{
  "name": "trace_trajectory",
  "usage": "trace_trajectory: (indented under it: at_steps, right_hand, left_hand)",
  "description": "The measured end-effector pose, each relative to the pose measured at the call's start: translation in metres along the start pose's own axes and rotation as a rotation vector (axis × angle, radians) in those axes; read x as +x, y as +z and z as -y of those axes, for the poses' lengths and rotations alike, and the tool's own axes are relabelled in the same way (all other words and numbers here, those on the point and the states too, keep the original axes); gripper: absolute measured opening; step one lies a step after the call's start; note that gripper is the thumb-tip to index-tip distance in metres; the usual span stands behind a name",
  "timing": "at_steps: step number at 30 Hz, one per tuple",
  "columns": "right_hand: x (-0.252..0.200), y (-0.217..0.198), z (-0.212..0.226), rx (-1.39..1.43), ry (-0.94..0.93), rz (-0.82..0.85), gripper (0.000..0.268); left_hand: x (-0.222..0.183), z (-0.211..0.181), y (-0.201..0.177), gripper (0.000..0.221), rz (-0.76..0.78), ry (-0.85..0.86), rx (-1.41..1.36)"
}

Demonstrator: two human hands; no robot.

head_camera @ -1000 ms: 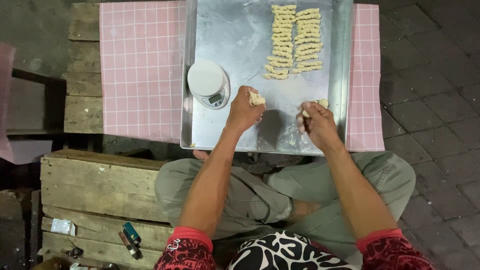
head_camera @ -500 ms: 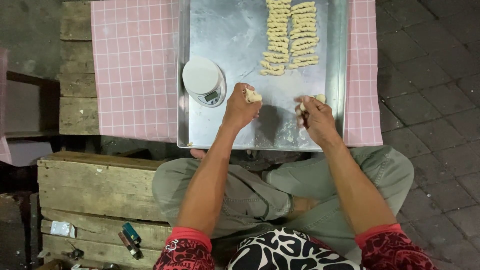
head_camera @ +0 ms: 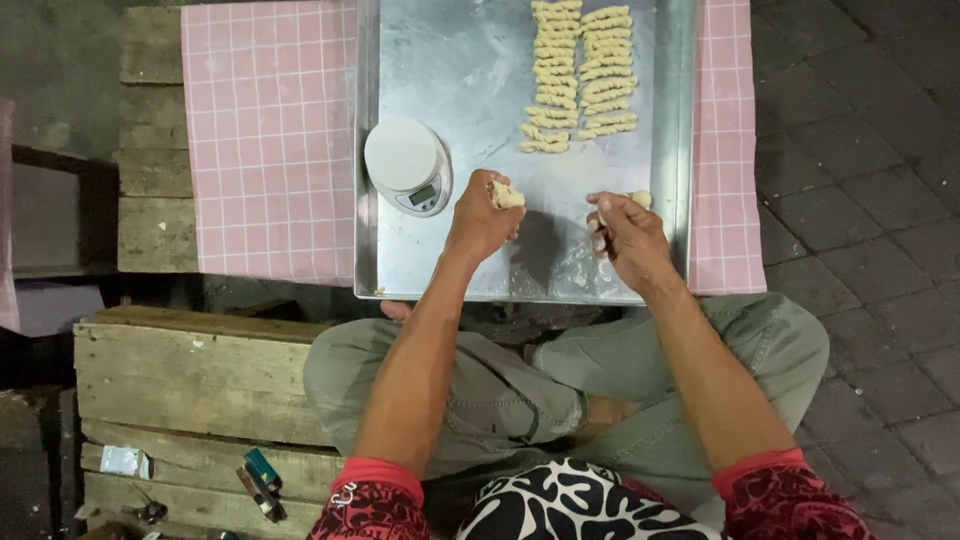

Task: The person is manually shaping small pieces of dough into twists and arranging them in rows on a metal baking tray.

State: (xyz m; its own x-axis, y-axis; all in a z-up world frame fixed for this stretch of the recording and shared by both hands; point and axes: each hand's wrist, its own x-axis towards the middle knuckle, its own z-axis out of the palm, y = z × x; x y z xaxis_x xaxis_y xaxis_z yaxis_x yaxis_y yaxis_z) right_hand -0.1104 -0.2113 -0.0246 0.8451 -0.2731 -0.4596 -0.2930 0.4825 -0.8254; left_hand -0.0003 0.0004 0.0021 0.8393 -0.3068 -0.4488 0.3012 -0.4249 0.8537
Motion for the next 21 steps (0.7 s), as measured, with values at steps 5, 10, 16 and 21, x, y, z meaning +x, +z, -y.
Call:
trace_trajectory:
  at_steps: [5,10,16,21]
  right_hand:
    - [0.002,-0.001,-0.004,0.039,-0.013,0.095,0.036]
    - [0.011,-0.022,-0.019,-0.038,0.032,0.014,0.023]
    - [-0.002,0.002,0.003,0.017,0.012,0.082,0.036]
    - [0.004,-0.008,-0.022,-0.008,-0.078,0.007,0.027]
  left_hand:
    - [0.001,0.003,0.002,0.043,0.001,-0.023,0.02]
    - [-0.002,0.0,0.002,0.045,-0.009,-0.033,0.049]
    - [0.005,0.004,0.004,0.046,-0.001,-0.057,0.067]
    - [0.008,0.014,0.005,0.052,0.023,-0.046,0.095]
